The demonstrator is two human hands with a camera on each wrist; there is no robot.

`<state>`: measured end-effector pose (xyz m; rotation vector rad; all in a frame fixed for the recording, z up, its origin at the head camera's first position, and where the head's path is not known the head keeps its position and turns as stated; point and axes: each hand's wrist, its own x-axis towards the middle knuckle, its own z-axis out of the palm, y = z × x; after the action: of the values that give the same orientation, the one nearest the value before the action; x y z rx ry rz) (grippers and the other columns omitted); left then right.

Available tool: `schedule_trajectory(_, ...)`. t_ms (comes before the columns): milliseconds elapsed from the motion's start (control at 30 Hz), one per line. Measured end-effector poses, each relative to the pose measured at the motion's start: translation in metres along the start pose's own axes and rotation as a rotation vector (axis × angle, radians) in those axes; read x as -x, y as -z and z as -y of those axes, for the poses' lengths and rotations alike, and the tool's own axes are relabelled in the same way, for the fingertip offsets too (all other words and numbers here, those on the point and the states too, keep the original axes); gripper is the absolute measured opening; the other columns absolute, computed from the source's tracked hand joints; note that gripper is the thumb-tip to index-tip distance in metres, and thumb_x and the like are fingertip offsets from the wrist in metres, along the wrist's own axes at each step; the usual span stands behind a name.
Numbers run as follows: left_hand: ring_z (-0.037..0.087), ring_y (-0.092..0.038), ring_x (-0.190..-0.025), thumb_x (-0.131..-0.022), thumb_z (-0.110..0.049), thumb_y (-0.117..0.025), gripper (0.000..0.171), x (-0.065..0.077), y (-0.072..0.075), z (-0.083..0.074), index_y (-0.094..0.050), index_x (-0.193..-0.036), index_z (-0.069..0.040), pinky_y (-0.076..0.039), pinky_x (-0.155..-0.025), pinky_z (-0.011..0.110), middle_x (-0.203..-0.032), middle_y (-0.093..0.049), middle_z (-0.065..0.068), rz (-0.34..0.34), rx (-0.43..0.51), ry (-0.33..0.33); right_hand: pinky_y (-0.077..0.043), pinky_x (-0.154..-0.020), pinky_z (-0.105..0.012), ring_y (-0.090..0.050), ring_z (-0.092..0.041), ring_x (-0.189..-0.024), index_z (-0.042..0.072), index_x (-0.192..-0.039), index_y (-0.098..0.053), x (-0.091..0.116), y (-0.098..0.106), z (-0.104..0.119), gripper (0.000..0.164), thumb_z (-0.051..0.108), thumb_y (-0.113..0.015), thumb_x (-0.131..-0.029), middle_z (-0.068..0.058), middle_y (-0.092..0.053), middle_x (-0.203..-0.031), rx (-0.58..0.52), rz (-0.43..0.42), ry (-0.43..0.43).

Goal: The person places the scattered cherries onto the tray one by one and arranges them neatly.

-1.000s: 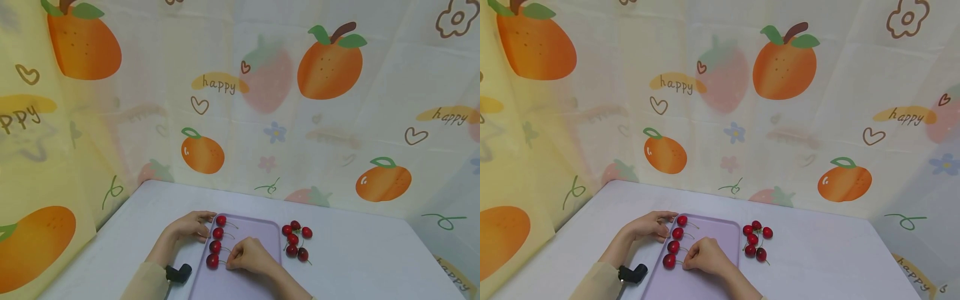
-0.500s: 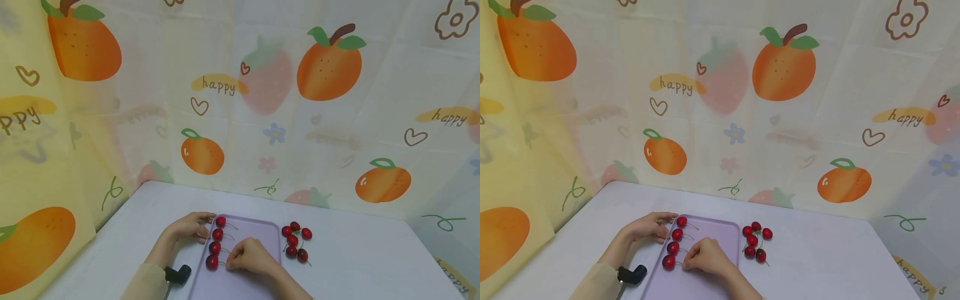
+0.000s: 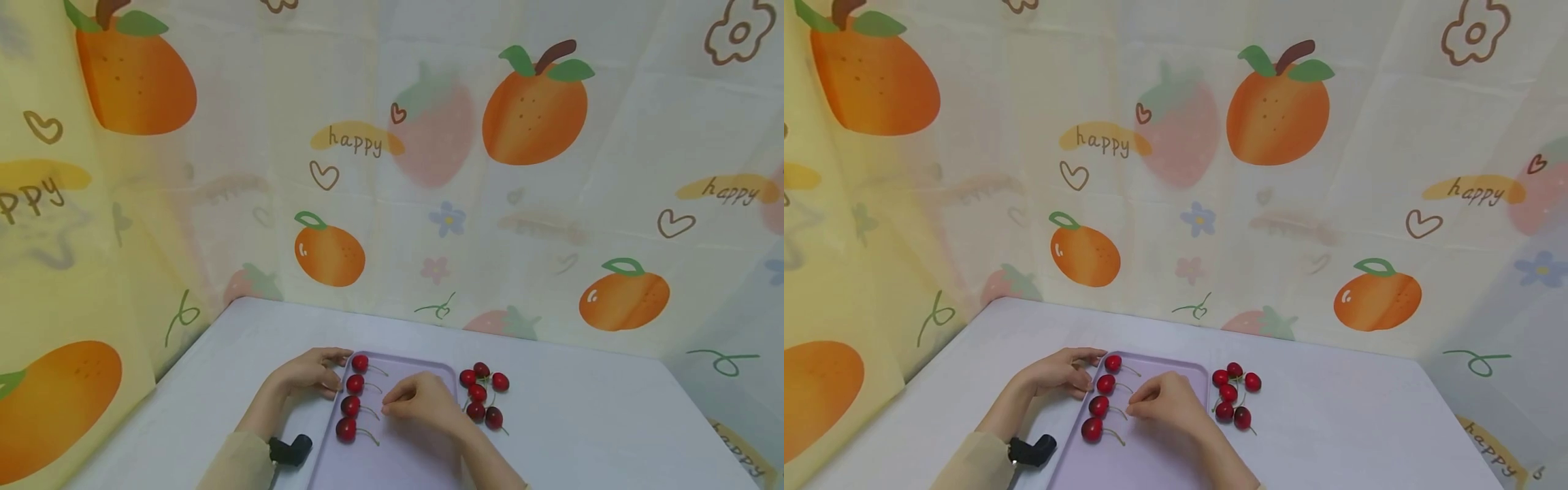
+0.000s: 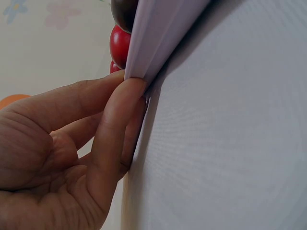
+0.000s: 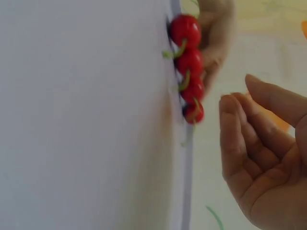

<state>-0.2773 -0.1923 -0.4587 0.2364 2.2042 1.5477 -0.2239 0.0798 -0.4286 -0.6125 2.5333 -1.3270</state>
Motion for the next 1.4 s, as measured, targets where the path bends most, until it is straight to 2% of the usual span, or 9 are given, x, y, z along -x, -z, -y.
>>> schedule_trajectory(200,0.017,-0.063,-0.077,-0.079,0.001,-0.066,0.067,0.000,0.001,0.000,-0.049,-0.143,-0.005,-0.063,-0.071,0.029,-0.136,-0.047,0.020,0.005,-0.010,0.014,-0.061,-0.068,-0.030,-0.070,-0.016,-0.073,0.008,-0.091,-0.077,0.010,0.031,-0.003,0.018,0.025,-0.077,-0.083,-0.013,-0.076,-0.085,-0.119,-0.007,-0.045)
schedule_trajectory(333,0.017,-0.063,-0.077,-0.079,0.001,-0.065,0.067,0.001,0.001,0.000,-0.048,-0.144,-0.005,-0.063,-0.073,0.030,-0.139,-0.046,0.022,0.016,-0.012,0.006,-0.062,-0.071,-0.036,-0.071,-0.023,-0.076,0.008,-0.093,-0.076,0.018,0.050,-0.008,0.022,0.027,-0.077,-0.083,-0.018,-0.076,-0.088,-0.119,-0.043,-0.071)
schedule_trajectory(633,0.016,-0.063,-0.077,-0.079,0.000,-0.066,0.067,0.002,0.002,0.000,-0.048,-0.144,-0.005,-0.063,-0.072,0.029,-0.138,-0.046,0.021,0.015,-0.009,0.000,-0.061,-0.073,-0.035,-0.072,-0.025,-0.083,0.003,-0.102,-0.075,0.034,0.086,-0.027,0.033,0.031,-0.076,-0.084,-0.018,-0.076,-0.094,-0.093,-0.110,-0.110)
schedule_trajectory(1100,0.015,-0.063,-0.076,-0.080,0.002,-0.067,0.066,-0.001,0.001,0.003,-0.048,-0.143,-0.003,-0.062,-0.070,0.027,-0.132,-0.048,0.019,0.028,0.014,-0.020,-0.057,-0.076,-0.027,-0.070,-0.017,-0.086,0.004,-0.105,-0.073,0.064,0.117,-0.057,0.033,0.031,-0.074,-0.086,-0.009,-0.077,-0.096,-0.031,-0.172,-0.222)
schedule_trajectory(1233,0.015,-0.063,-0.076,-0.080,0.002,-0.066,0.066,-0.001,0.001,0.003,-0.048,-0.143,-0.004,-0.063,-0.071,0.028,-0.134,-0.048,0.019,0.022,0.002,-0.014,-0.055,-0.074,-0.027,-0.067,-0.014,-0.085,0.004,-0.107,-0.073,0.071,0.122,-0.066,0.034,0.030,-0.074,-0.085,-0.006,-0.076,-0.095,0.015,-0.182,-0.258)
schedule_trajectory(1400,0.016,-0.063,-0.076,-0.080,0.001,-0.066,0.066,0.000,0.001,0.002,-0.048,-0.144,-0.005,-0.063,-0.072,0.029,-0.136,-0.047,0.020,0.013,-0.014,-0.001,-0.054,-0.074,-0.024,-0.065,-0.013,-0.083,0.002,-0.108,-0.071,0.077,0.124,-0.078,0.035,0.028,-0.075,-0.085,-0.005,-0.075,-0.092,0.021,-0.161,-0.256)
